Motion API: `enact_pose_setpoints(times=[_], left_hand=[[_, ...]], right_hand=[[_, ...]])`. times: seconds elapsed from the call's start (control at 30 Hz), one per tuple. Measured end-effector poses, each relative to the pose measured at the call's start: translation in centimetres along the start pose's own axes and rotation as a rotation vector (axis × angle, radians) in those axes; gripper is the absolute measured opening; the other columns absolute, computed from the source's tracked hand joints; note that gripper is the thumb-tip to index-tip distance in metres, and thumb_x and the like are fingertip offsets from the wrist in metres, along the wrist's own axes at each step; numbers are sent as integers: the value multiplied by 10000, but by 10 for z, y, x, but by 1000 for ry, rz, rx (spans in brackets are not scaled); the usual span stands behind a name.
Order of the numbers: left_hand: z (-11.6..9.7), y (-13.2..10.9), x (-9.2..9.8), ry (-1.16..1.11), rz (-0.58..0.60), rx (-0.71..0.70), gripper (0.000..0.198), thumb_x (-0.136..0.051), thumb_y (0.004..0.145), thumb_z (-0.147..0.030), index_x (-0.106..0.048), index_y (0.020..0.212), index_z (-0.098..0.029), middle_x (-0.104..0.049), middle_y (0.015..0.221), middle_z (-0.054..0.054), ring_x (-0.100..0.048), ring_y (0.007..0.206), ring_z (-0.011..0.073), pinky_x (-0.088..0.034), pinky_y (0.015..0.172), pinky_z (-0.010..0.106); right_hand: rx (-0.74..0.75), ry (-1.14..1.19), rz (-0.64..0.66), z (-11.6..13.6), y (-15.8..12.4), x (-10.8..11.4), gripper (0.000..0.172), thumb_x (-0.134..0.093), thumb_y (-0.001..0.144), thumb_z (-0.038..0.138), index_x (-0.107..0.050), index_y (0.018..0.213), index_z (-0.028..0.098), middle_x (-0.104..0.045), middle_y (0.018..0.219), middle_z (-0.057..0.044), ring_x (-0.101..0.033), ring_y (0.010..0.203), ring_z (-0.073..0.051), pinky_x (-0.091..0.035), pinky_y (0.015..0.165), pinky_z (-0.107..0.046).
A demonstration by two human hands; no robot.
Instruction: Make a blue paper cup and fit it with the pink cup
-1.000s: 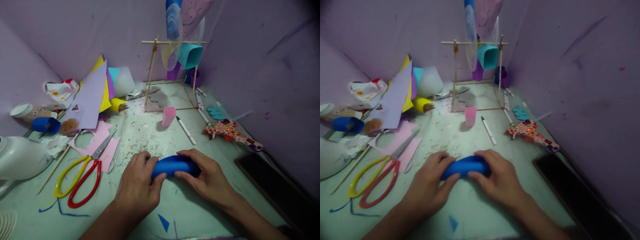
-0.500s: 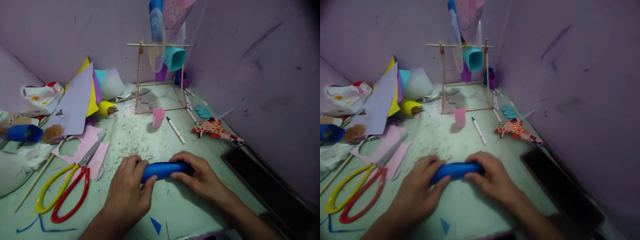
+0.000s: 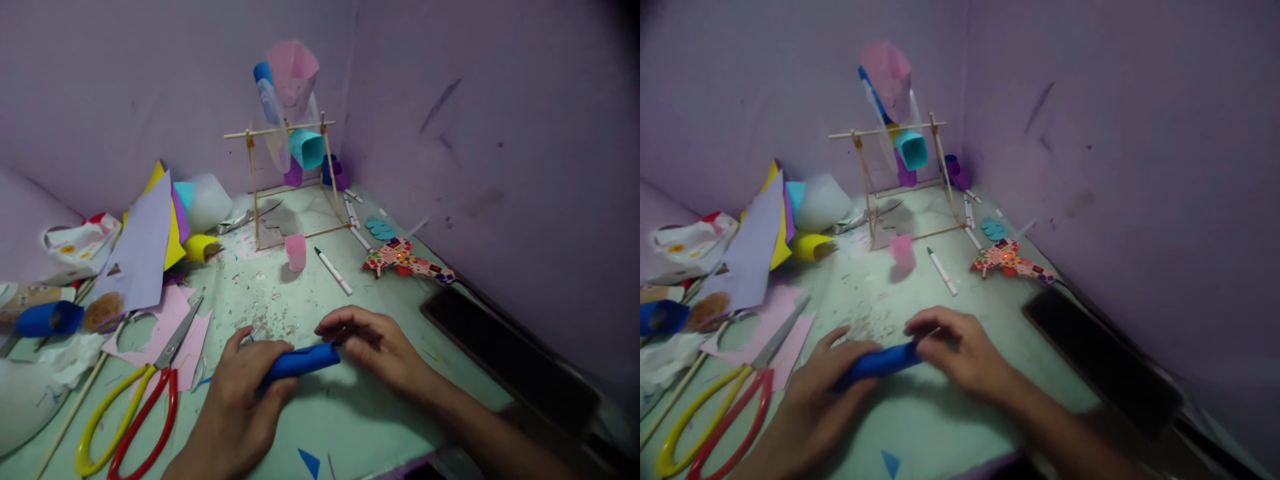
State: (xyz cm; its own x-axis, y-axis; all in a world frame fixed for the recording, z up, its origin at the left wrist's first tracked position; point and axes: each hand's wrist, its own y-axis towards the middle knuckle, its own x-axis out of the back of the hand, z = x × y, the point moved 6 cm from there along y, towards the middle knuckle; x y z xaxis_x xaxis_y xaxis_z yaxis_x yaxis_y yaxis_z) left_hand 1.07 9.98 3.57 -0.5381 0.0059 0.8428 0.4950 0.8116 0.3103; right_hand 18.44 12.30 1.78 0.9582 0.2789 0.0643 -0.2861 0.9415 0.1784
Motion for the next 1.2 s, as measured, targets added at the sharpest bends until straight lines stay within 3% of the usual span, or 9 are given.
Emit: enact_pose_setpoints(times=[0.1,0.2,0.3,0.43,0.53,0.67,0.77,1.0,1.2], left_hand=[[7,-3,13,-37,8,-43,290,-566,790,-207,-528,1066,-288,-714,913,-17,-664,927,228,-422,983,514],[10,0,20,-38,12,-68,313,-569,770,-196,-538,1061,-306,-716,922,-32,-680,884,219,-457,969,476],[7,3,16,5,50,-122,333,-586,758,-204,-538,1070,-307,-717,918,-19,-684,845,222,-463,955,476],[2,3,6,19,56,-167,337,-554,788,-205,-511,1110,-295,-713,919,14,-673,828,230,-374,999,534],[-1,1,1,27,36,-162,332,-533,805,-188,-496,1121,-287,-707,906,23,-663,829,227,-336,1005,550],[-6,-1,1,61,63,-173,352,-581,787,-242,-520,1130,-288,-717,913,29,-672,822,236,-366,996,531],[-15,1,4,53,118,-186,332,-571,795,-310,-561,1128,-307,-730,924,19,-683,821,233,-424,972,490],[-35,28,10,4,228,-183,230,-473,817,-185,-648,931,-282,-736,771,-30,-691,713,175,-550,815,370],[-34,28,7,57,85,-182,226,-447,806,-149,-631,898,-241,-720,722,-4,-666,603,173,-546,772,393]], right_hand=[[-112,304,-54,-7,2,5,336,-522,852,456,-642,924,150,-690,871,-90,-651,730,-149,-537,624,-271],[-146,371,-24,-8,3,3,246,-609,795,375,-659,862,144,-700,818,-65,-640,634,-115,-522,571,-228],[-80,238,45,1,0,0,188,-593,793,275,-690,875,136,-714,823,-65,-650,655,-116,-521,602,-228],[155,-84,116,13,-6,-4,214,-575,760,139,-707,926,111,-727,854,-92,-667,766,-153,-520,689,-253],[253,-239,102,12,-9,-7,257,-518,748,67,-713,904,126,-734,814,-78,-669,712,-140,-521,671,-237],[296,-347,30,7,-9,-6,275,-489,717,43,-707,842,155,-723,733,-35,-661,651,-119,-513,633,-203],[314,-364,54,7,-10,-7,275,-479,692,45,-703,808,156,-717,710,-32,-658,635,-121,-510,615,-203],[331,-363,110,11,-11,-10,251,-472,745,90,-707,805,152,-711,690,-37,-648,614,-119,-506,599,-203],[379,-451,182,14,-13,-11,286,-445,793,79,-689,939,100,-702,777,-84,-648,689,-132,-506,639,-218]])
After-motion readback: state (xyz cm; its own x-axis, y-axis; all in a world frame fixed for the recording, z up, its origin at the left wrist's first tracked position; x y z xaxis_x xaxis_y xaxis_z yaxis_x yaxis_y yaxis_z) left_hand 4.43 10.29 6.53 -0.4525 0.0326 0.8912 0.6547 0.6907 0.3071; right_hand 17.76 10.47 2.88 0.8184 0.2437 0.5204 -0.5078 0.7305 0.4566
